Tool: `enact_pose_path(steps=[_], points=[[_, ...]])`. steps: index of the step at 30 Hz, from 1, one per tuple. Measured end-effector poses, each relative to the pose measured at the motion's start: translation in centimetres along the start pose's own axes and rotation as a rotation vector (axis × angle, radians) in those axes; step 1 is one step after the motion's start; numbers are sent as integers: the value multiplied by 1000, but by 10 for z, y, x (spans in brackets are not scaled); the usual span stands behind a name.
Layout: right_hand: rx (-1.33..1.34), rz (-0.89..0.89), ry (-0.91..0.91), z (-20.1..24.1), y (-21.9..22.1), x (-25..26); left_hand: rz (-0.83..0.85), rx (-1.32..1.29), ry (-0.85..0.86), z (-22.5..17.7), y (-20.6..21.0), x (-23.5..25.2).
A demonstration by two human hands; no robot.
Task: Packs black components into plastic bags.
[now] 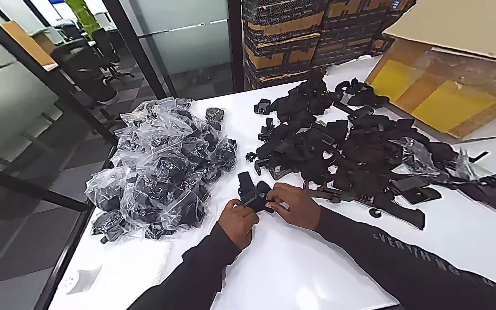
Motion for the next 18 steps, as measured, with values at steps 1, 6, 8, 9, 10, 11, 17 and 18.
enact_pose_path(steps=[1,6,8,9,10,11,17,18], points=[[-8,43,56,-2,1,0,0,-3,-12,0,0,0],[-125,234,170,-10,8,0,21,29,-109,2,-2,1],[-171,173,154,-7,8,2,24,42,-149,2,-4,1],[-188,118,135,-4,8,3,13,51,-166,3,-5,1],[-203,57,103,-1,8,5,-12,62,-181,3,-5,1],[-214,4,68,2,8,7,-42,69,-196,3,-4,1],[-239,2,-20,10,29,20,-149,26,-220,12,-1,1],[-254,32,-14,10,31,22,-154,4,-208,13,1,1]])
Point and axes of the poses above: each hand's wrist, its own x-axis towards the middle knuckle, its own y-axis out of the palm, z = x × y, the point moved 2 cm from there along x, towards the middle knuckle, and after that the axes turned 9 degrees about x, right-handed, at the moved point
